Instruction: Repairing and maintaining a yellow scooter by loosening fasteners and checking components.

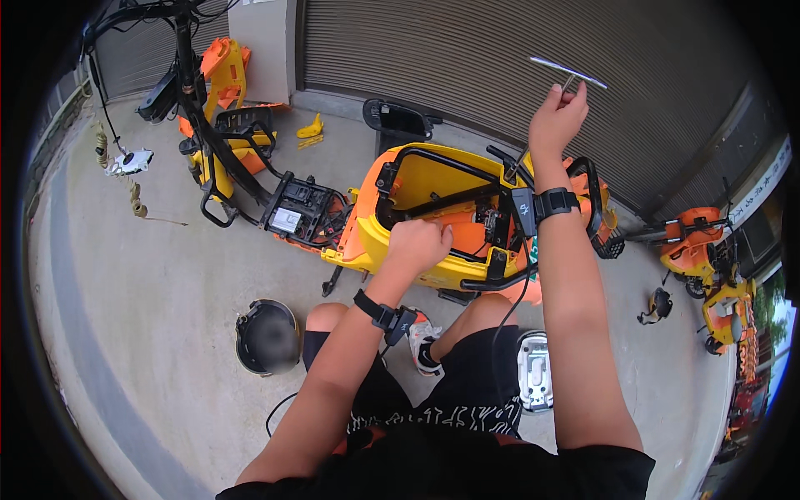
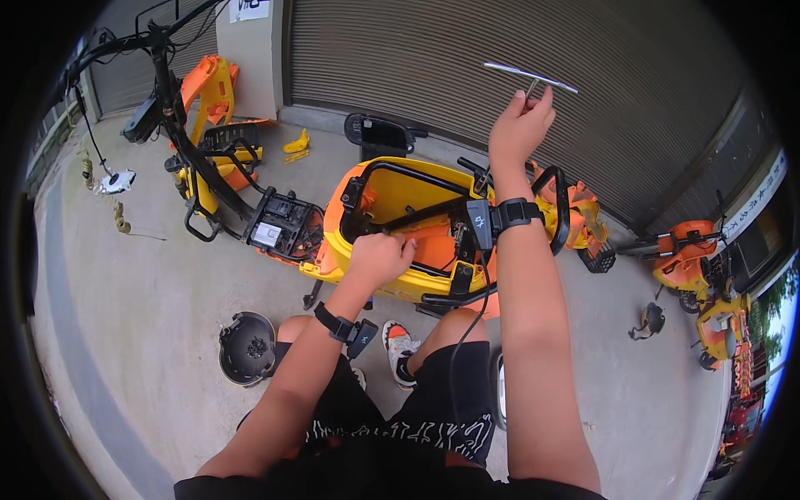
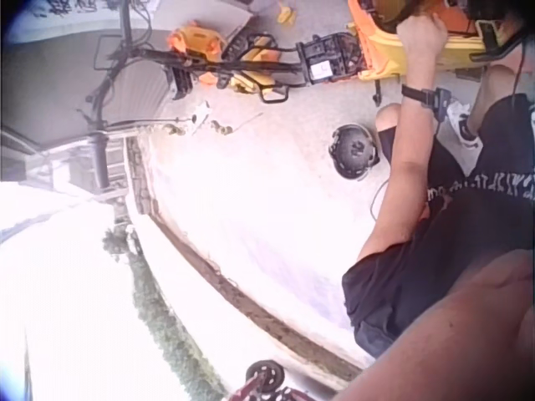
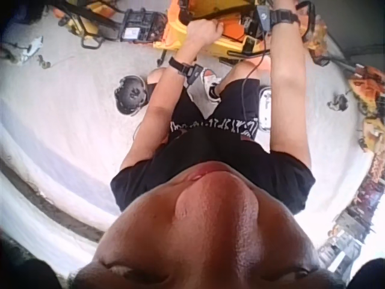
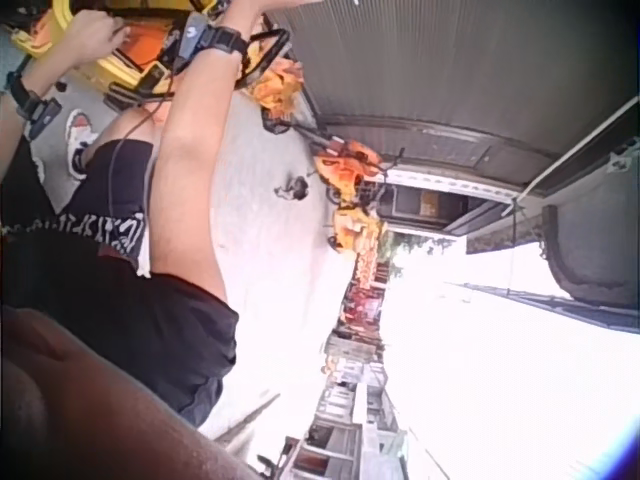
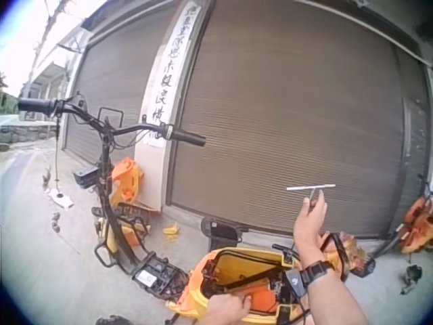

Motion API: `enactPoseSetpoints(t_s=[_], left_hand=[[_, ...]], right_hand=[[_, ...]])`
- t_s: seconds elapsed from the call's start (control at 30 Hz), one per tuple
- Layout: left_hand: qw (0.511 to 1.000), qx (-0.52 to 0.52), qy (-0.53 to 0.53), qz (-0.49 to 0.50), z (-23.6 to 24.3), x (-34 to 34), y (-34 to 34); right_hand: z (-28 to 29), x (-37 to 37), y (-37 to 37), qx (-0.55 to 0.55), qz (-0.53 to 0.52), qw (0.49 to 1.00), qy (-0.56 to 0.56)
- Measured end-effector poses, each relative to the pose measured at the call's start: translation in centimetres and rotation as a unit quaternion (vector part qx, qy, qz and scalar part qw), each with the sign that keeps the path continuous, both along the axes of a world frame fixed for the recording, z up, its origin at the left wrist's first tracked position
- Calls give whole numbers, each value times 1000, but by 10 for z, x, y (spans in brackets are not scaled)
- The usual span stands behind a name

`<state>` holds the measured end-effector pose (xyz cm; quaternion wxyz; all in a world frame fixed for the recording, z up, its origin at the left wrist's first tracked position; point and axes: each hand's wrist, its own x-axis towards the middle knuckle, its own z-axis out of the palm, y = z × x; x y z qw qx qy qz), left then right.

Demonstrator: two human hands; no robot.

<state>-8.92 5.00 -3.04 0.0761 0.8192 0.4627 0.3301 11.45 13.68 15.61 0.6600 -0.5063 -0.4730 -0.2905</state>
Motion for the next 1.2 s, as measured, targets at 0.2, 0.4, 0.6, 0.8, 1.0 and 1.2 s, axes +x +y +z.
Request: enactPoseSetpoints(t_s=[0.2,0.4,0.6,0.8,1.0,1.2], left_hand=[[999,-20,35,-2,4,0,-1],[999,-10,34,2,6,0,-4],[999,10,31,7,3,1,-2],[999,18,27,16,1,3,-1],[999,38,29,25,-2,5,-1],[997,50,39,39,-5,8,0]], right_hand=[[10,-12,-17,38,79,995,47],[38,-8,-36,-42,-282,942,-178],[78,15,-38,-236,-238,874,-351],[90,37,-54,-254,-101,866,-420],[88,50,-63,-279,-29,890,-360],[81,63,-40,-226,-11,907,-355]])
